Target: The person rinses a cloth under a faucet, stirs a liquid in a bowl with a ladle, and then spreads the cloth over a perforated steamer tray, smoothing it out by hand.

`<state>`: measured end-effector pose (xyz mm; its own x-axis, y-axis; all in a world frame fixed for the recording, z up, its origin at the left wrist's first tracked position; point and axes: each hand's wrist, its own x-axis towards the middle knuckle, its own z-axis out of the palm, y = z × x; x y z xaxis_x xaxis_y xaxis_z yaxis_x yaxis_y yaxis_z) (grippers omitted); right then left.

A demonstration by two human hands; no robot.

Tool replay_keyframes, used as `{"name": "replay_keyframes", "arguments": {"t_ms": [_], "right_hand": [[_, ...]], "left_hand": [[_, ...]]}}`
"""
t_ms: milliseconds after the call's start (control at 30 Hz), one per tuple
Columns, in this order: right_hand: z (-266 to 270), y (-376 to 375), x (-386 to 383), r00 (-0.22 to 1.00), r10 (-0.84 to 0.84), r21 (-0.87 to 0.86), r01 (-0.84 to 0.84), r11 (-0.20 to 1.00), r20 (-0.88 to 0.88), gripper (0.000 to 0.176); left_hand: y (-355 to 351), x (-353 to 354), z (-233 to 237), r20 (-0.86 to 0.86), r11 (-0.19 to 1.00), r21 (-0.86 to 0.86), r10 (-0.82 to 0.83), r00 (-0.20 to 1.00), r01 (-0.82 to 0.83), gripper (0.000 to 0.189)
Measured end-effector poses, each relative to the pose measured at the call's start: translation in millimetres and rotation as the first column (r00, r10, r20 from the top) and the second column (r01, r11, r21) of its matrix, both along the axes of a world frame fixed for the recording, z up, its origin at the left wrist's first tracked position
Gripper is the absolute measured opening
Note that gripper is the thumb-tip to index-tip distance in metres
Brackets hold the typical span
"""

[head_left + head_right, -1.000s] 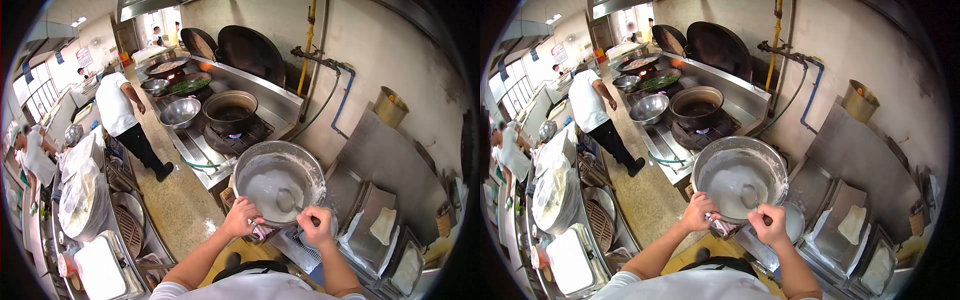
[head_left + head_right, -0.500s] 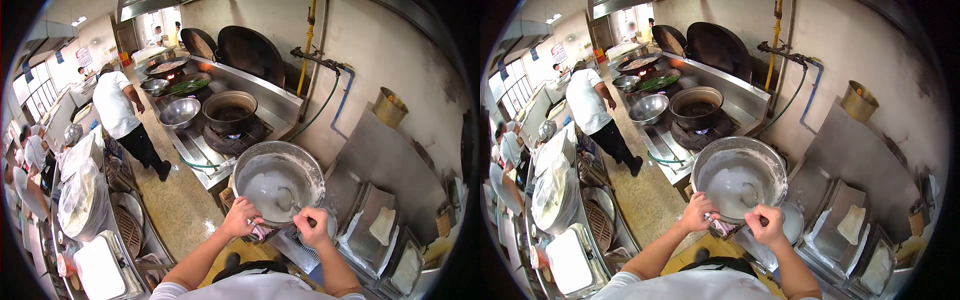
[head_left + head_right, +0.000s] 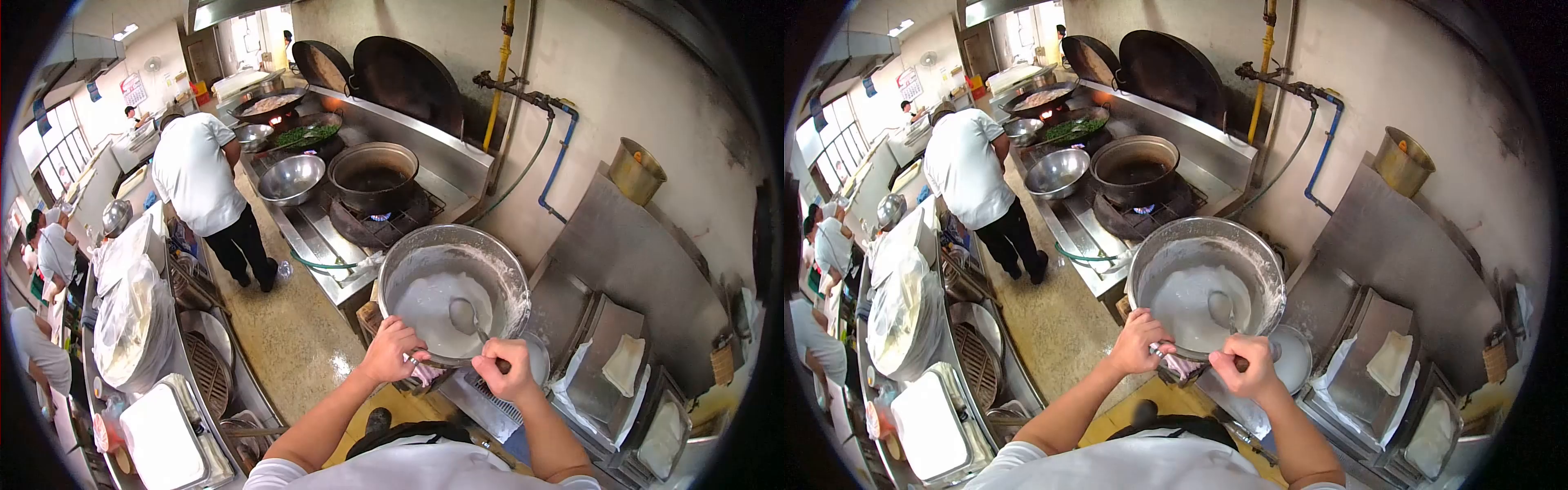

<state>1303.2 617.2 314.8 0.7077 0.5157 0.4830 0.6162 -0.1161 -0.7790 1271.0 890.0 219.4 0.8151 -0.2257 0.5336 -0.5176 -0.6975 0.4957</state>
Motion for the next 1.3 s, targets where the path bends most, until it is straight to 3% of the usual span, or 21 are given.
{"name": "replay_keyframes", "arguments": {"t_ms": [67, 167, 233, 400, 500, 600, 700, 733, 833, 967, 1167, 1300], "right_hand": [[14, -5, -4, 0.993, 0.034, 0.066, -0.027, 0.997, -0.11, 0.029], [5, 8, -7, 0.976, 0.076, 0.366, 0.003, 0.93, -0.203, 0.03], [-24, 20, -4, 0.999, -0.002, 0.4, 0.02, 0.916, -0.047, 0.03], [-29, 10, 2, 0.992, -0.004, 0.046, -0.002, 0.999, 0.127, 0.03], [11, 0, -9, 1.0, 0.01, -0.11, -0.012, 0.994, -0.021, 0.031], [19, 3, -12, 0.98, 0.105, 0.149, -0.079, 0.986, -0.171, 0.03], [-8, 22, -7, 0.987, 0.137, 0.319, -0.106, 0.942, -0.077, 0.03], [-20, 27, -2, 0.99, 0.137, 0.313, -0.125, 0.942, -0.015, 0.029], [-28, 25, 9, 0.981, 0.116, 0.08, -0.13, 0.988, 0.157, 0.029], [22, 9, -6, 0.99, 0.137, -0.166, -0.13, 0.978, 0.028, 0.031], [-2, 23, -7, 0.975, 0.158, 0.322, -0.101, 0.941, -0.157, 0.031], [-31, 22, 11, 0.997, 0.019, 0.163, -0.031, 0.986, 0.073, 0.029]], "left_hand": [[0, 1, -1, 0.015, 1.0, -0.022, -0.011, 1.0, 0.011, 0.019], [0, 1, -3, 0.02, 0.999, -0.032, -0.016, 1.0, 0.016, 0.019], [0, 3, -3, 0.022, 1.0, -0.025, -0.014, 1.0, 0.015, 0.018], [0, 0, 2, 0.032, 1.0, -0.014, -0.011, 0.999, 0.011, 0.016], [-1, 1, 0, 0.029, 1.0, -0.016, -0.012, 1.0, 0.012, 0.016], [-1, 0, 0, 0.032, 1.0, -0.018, -0.01, 0.999, 0.011, 0.016], [-1, 1, -1, 0.022, 1.0, -0.007, -0.015, 1.0, 0.015, 0.016], [-1, 1, 0, 0.019, 1.0, -0.006, -0.014, 1.0, 0.014, 0.016], [0, -1, 3, 0.008, 1.0, 0.0, -0.008, 1.0, 0.008, 0.016], [-1, -1, 3, 0.009, 1.0, -0.007, -0.001, 1.0, 0.001, 0.015], [-1, 0, 1, 0.015, 1.0, -0.008, -0.005, 1.0, 0.005, 0.016], [0, 0, 2, 0.019, 1.0, -0.007, -0.007, 1.0, 0.007, 0.017]]}}
